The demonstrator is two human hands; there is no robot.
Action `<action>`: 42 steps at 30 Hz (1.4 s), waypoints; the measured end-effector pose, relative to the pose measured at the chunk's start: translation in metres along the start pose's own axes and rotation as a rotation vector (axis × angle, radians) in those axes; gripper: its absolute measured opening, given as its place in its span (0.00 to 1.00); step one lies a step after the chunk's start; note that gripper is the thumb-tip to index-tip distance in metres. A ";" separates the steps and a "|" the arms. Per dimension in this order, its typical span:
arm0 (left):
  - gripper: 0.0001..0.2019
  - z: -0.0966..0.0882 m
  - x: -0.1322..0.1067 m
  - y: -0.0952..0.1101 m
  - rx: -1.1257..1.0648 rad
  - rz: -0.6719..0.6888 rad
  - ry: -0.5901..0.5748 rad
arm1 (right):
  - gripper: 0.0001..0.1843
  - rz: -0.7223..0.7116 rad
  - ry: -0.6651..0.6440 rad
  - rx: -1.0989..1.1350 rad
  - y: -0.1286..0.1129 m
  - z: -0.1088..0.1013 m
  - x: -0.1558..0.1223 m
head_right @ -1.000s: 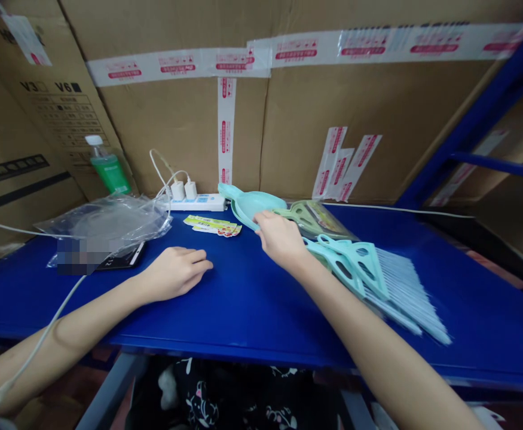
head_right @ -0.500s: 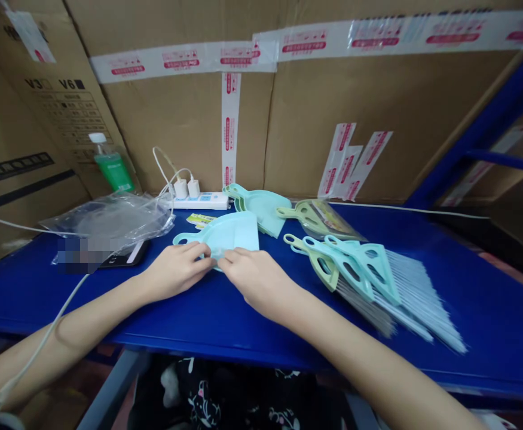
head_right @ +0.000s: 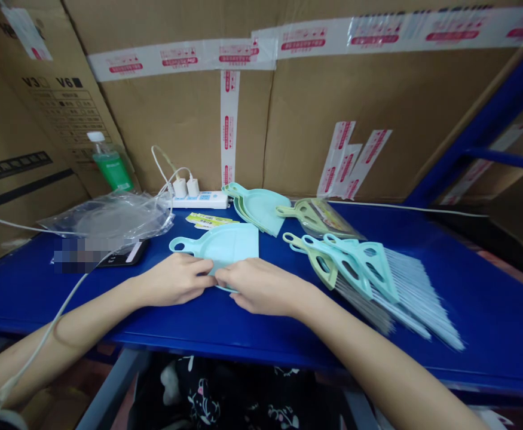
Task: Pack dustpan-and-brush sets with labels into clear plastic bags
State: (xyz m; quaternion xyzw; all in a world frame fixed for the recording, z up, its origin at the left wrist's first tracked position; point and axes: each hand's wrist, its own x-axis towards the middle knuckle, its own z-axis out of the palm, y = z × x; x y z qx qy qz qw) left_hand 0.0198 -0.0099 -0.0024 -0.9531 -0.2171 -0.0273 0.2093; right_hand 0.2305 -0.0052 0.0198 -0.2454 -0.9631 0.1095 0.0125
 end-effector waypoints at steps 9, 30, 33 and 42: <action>0.07 -0.005 -0.001 0.005 -0.070 0.053 0.008 | 0.06 -0.008 -0.058 0.234 0.005 -0.011 -0.005; 0.08 -0.005 0.000 0.010 -0.164 0.080 0.063 | 0.11 1.089 0.013 -0.187 0.071 -0.063 -0.067; 0.09 -0.004 0.000 0.010 -0.155 0.081 0.060 | 0.10 1.017 0.048 -0.247 0.071 -0.063 -0.067; 0.09 -0.004 0.001 0.011 -0.149 0.093 0.033 | 0.15 0.493 0.491 -0.382 0.054 -0.050 -0.042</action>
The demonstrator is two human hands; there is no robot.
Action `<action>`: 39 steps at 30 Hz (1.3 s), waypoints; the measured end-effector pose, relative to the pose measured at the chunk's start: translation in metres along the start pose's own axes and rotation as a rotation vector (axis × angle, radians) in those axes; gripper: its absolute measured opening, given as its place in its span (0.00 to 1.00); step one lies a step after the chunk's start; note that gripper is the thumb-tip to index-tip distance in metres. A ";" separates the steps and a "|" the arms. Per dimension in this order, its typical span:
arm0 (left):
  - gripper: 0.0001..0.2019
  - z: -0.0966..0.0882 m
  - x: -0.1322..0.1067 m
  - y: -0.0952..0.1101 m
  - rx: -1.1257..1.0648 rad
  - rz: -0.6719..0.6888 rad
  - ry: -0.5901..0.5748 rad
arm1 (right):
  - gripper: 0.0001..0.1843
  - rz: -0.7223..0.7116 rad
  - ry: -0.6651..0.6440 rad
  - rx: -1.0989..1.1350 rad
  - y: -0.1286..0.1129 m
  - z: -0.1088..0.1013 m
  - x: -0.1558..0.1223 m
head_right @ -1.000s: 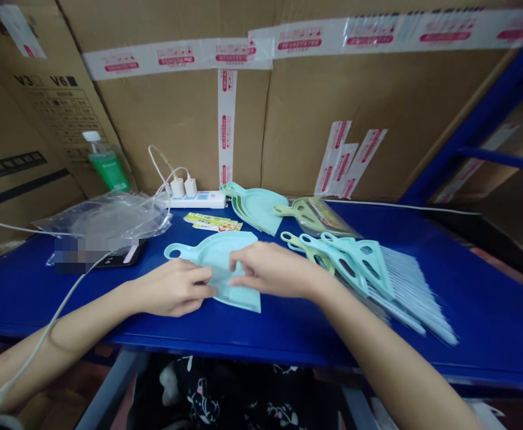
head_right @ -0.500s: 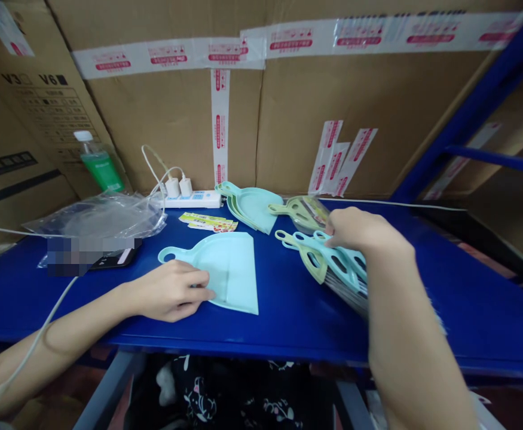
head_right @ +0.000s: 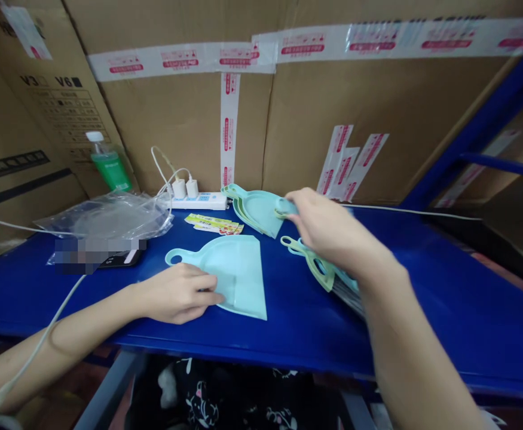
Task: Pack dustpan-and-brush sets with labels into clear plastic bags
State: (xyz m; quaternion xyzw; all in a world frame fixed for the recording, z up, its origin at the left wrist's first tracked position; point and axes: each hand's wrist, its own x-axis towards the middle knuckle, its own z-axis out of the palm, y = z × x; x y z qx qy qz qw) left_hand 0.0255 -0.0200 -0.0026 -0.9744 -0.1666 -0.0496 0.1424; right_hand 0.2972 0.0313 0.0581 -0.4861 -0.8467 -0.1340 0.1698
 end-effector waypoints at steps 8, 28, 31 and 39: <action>0.11 0.001 -0.001 0.003 -0.044 0.046 0.118 | 0.14 -0.422 0.008 0.196 -0.080 0.043 -0.001; 0.19 -0.003 -0.008 -0.036 -0.529 -0.777 -0.110 | 0.33 -0.396 -0.374 0.484 -0.066 0.056 -0.005; 0.17 0.001 -0.009 -0.039 -0.676 -0.731 -0.066 | 0.37 -0.373 -0.457 0.485 -0.067 0.064 -0.005; 0.13 0.008 -0.009 -0.043 -0.847 -0.729 -0.032 | 0.38 -0.386 -0.460 0.480 -0.080 0.076 -0.004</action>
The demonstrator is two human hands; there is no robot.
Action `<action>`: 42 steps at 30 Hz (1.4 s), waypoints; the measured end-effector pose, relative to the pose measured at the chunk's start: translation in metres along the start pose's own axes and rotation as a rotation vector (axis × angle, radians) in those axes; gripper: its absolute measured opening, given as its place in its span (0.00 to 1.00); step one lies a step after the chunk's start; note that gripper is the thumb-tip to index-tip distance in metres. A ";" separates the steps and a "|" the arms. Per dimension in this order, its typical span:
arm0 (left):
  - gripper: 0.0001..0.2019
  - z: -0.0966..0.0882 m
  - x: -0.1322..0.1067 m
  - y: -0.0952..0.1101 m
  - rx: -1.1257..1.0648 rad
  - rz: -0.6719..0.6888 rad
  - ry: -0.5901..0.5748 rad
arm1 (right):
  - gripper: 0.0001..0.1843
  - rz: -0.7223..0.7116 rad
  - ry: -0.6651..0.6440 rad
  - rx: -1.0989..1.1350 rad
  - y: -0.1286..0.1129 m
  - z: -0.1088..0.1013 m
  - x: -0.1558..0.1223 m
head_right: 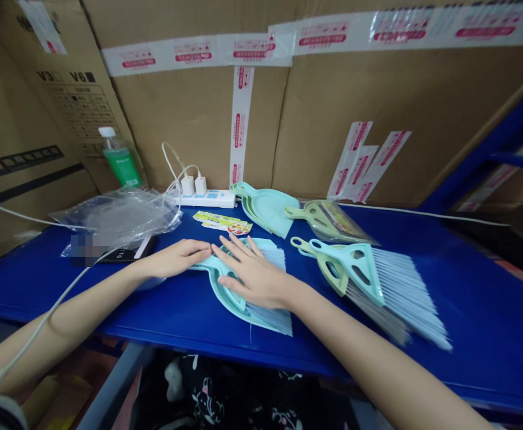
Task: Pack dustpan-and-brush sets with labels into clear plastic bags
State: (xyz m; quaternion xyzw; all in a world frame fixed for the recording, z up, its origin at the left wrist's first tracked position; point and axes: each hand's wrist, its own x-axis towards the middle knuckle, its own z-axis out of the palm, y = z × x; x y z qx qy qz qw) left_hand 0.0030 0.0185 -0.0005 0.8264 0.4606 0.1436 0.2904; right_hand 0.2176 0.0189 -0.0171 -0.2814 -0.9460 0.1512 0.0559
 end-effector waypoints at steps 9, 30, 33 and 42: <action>0.15 0.003 0.002 -0.003 -0.159 -0.035 -0.018 | 0.41 -0.051 0.070 0.034 0.000 0.006 0.005; 0.10 -0.001 0.003 -0.001 -0.379 -0.078 -0.166 | 0.40 -0.115 0.146 0.021 0.001 0.014 0.009; 0.10 -0.001 0.004 -0.001 -0.371 -0.068 -0.167 | 0.41 -0.119 0.144 0.020 0.001 0.013 0.009; 0.09 -0.002 0.002 -0.002 -0.320 -0.067 -0.146 | 0.41 -0.120 0.137 0.006 0.001 0.011 0.009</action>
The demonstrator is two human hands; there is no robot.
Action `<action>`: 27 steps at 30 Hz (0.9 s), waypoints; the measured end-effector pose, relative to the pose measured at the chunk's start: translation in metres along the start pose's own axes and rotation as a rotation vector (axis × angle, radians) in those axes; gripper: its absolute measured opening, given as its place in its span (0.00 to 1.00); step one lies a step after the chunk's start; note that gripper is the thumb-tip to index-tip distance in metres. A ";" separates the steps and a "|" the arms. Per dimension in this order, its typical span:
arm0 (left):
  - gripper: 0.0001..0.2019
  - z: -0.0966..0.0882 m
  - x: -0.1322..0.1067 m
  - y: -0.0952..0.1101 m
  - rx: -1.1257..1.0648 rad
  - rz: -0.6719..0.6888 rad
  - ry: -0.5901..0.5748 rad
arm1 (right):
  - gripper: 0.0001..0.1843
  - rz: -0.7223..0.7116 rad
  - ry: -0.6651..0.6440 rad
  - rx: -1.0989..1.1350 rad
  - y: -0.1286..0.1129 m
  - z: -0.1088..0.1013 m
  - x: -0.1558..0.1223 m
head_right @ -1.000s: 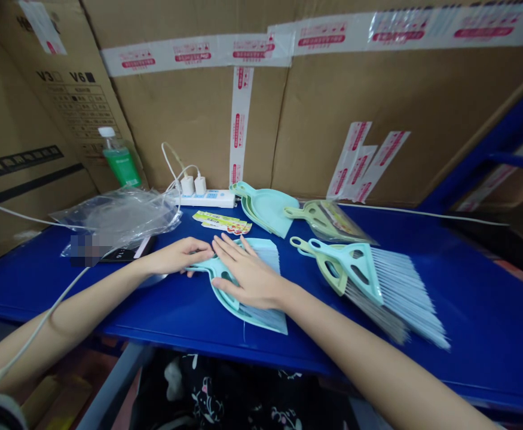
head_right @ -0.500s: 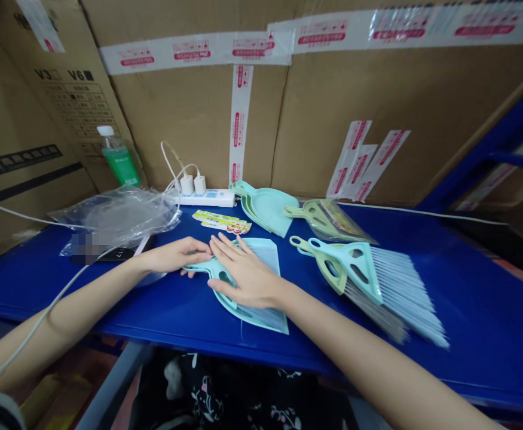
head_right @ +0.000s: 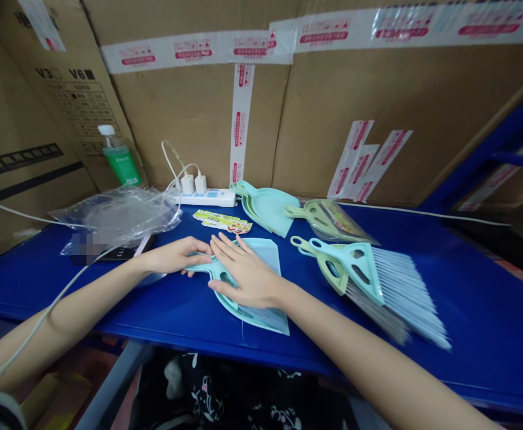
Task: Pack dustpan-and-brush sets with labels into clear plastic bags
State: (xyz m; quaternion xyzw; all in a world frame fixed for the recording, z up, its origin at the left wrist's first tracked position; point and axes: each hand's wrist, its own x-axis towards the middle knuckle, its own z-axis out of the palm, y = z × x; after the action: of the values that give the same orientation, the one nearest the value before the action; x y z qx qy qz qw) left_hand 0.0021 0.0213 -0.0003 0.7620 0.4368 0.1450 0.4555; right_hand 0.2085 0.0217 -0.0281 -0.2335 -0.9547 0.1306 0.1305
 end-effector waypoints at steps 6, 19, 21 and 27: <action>0.09 -0.001 -0.001 0.002 0.081 0.043 0.011 | 0.41 -0.006 0.011 0.018 -0.001 -0.001 0.001; 0.10 -0.010 -0.010 0.005 0.202 0.077 -0.137 | 0.20 0.359 0.056 -0.399 0.031 -0.045 0.012; 0.10 -0.010 -0.010 0.004 0.202 0.073 -0.145 | 0.19 0.349 -0.036 -0.512 0.031 -0.051 0.022; 0.10 -0.010 -0.012 0.004 0.199 0.070 -0.143 | 0.15 0.243 -0.180 -0.630 0.030 -0.054 0.048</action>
State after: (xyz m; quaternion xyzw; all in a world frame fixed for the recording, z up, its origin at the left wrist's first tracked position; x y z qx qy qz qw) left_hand -0.0088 0.0169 0.0109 0.8267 0.3886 0.0622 0.4021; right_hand 0.1965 0.0801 0.0223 -0.3617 -0.9211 -0.1356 -0.0492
